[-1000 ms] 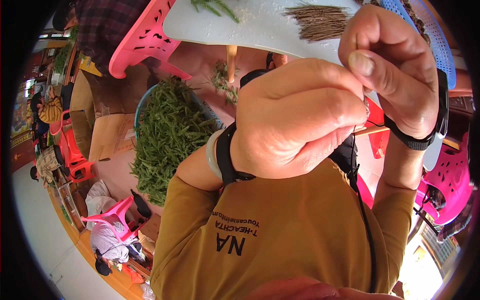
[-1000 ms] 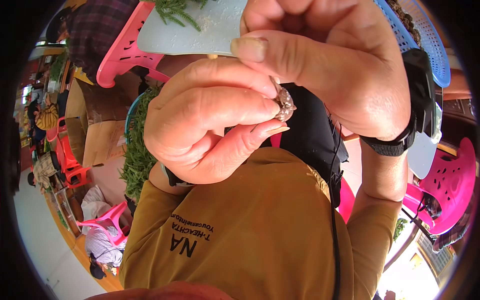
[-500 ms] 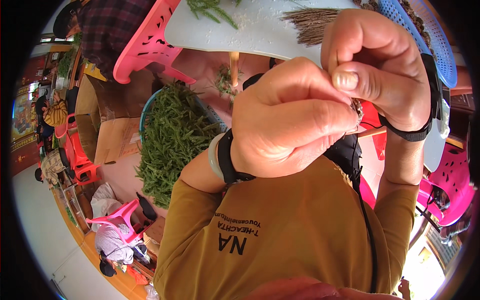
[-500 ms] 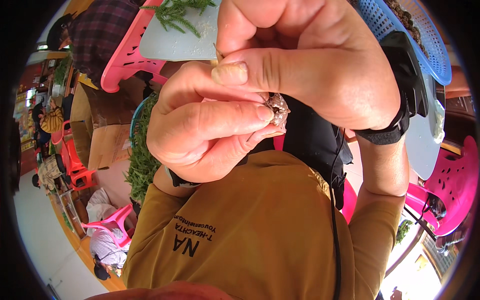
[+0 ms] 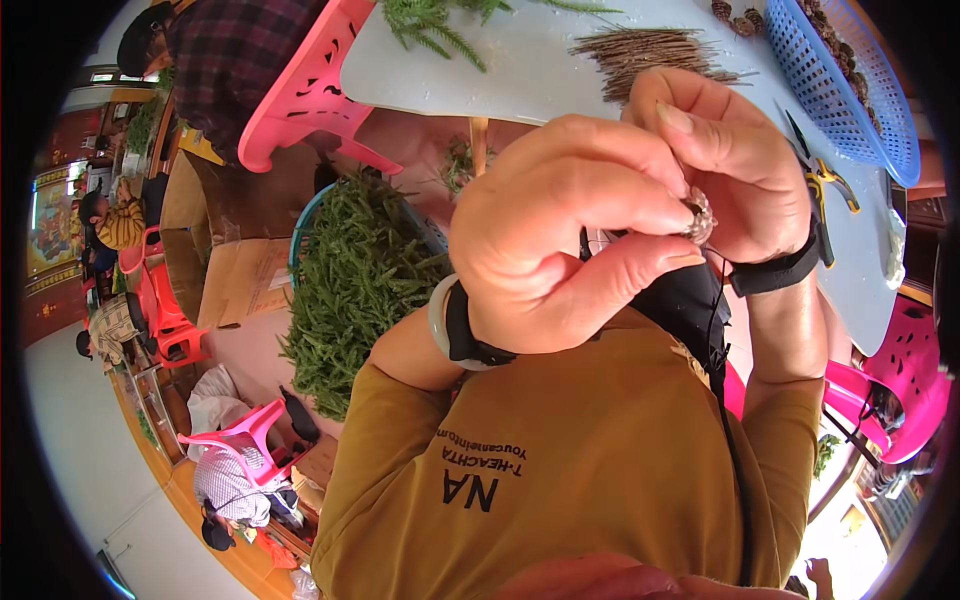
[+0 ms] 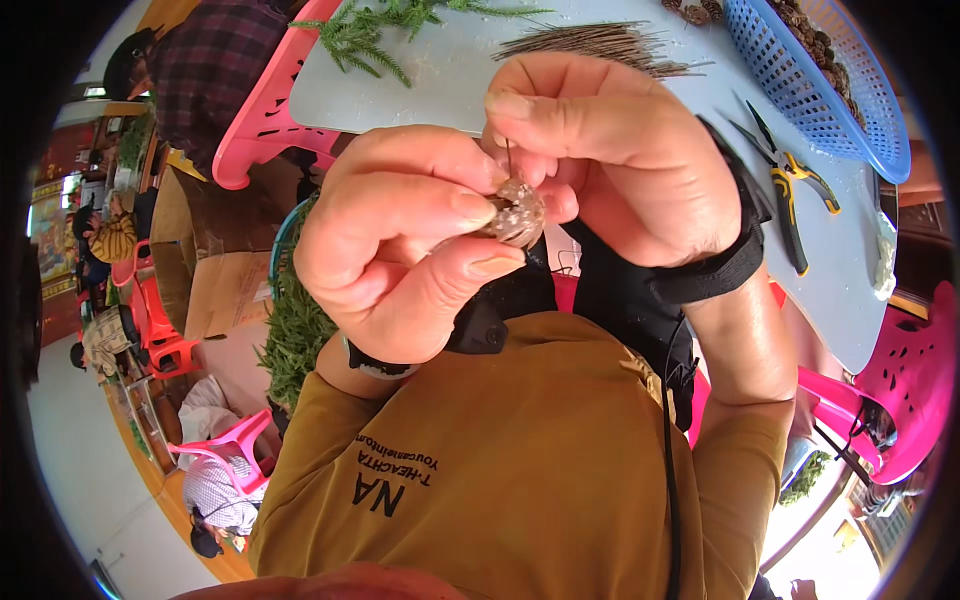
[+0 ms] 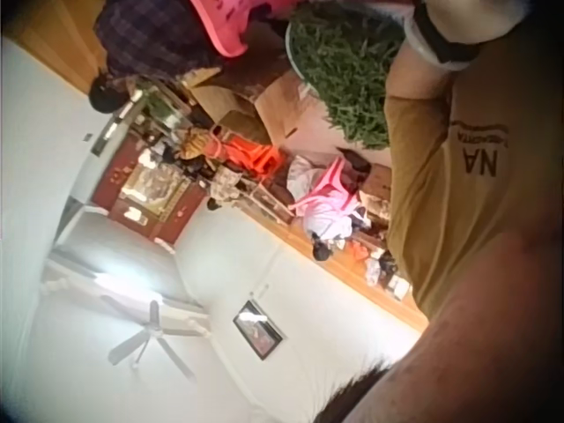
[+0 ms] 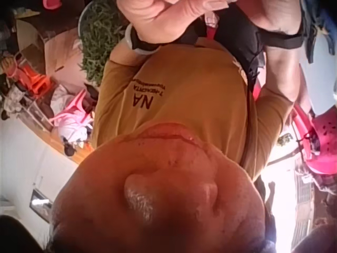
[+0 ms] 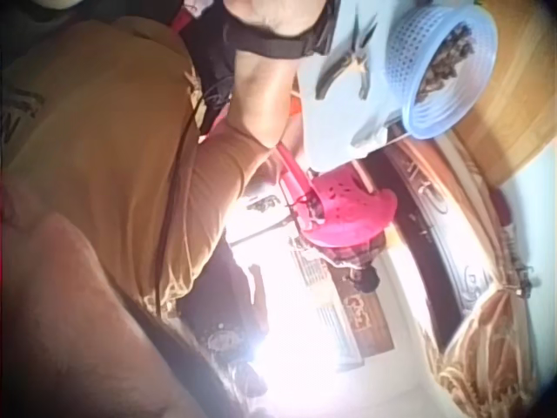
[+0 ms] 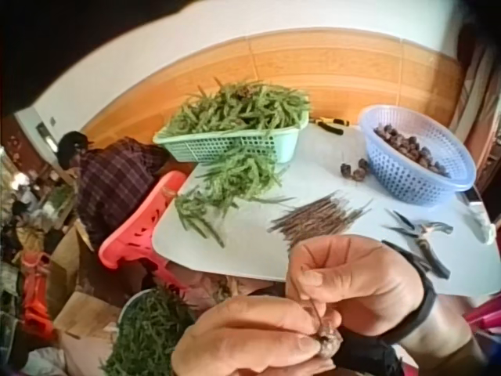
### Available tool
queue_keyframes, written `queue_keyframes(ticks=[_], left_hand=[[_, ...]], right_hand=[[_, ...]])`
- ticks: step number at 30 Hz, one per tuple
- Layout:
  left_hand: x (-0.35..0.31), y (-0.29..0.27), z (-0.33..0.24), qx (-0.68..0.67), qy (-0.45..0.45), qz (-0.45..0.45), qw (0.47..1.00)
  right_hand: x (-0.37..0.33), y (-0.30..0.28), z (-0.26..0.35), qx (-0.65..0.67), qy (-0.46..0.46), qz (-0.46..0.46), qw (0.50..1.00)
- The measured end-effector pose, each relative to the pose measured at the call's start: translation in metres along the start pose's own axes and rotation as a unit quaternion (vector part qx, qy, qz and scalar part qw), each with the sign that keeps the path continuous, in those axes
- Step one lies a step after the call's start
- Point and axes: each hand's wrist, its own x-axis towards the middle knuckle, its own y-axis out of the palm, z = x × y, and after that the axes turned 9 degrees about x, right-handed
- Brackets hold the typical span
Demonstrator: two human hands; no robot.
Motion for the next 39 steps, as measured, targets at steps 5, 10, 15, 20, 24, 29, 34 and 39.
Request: queue_keyframes(ticks=[5, 10, 15, 20, 24, 29, 34, 39], left_hand=[[-0.004, 0.013, -0.006, -0.137, -0.101, -0.097, 0.981], [-0.003, 0.012, -0.011, -0.278, -0.193, -0.115, 0.934], [-0.003, 0.014, -0.010, -0.315, -0.207, -0.109, 0.920], [-0.003, 0.014, -0.008, -0.292, -0.200, -0.098, 0.930], [-0.002, 0.013, -0.010, -0.346, -0.210, -0.105, 0.908], [-0.001, 0.011, -0.013, -0.335, -0.244, -0.101, 0.904], [0.000, 0.009, -0.015, -0.329, -0.272, -0.079, 0.901], [0.003, 0.008, -0.017, -0.339, -0.311, -0.063, 0.886]], right_hand=[[0.000, -0.015, -0.014, 0.153, -0.026, 0.064, 0.986], [-0.003, -0.013, -0.017, 0.091, -0.097, 0.045, 0.990], [-0.007, -0.011, -0.015, 0.006, -0.180, -0.014, 0.983], [-0.013, -0.010, -0.011, -0.164, -0.308, 0.002, 0.937], [-0.016, -0.013, -0.004, -0.309, -0.372, 0.040, 0.874], [-0.019, -0.007, 0.006, -0.412, -0.380, 0.075, 0.825], [-0.024, -0.006, 0.002, -0.448, -0.393, 0.066, 0.800], [-0.030, -0.007, -0.003, -0.442, -0.384, 0.062, 0.808]])
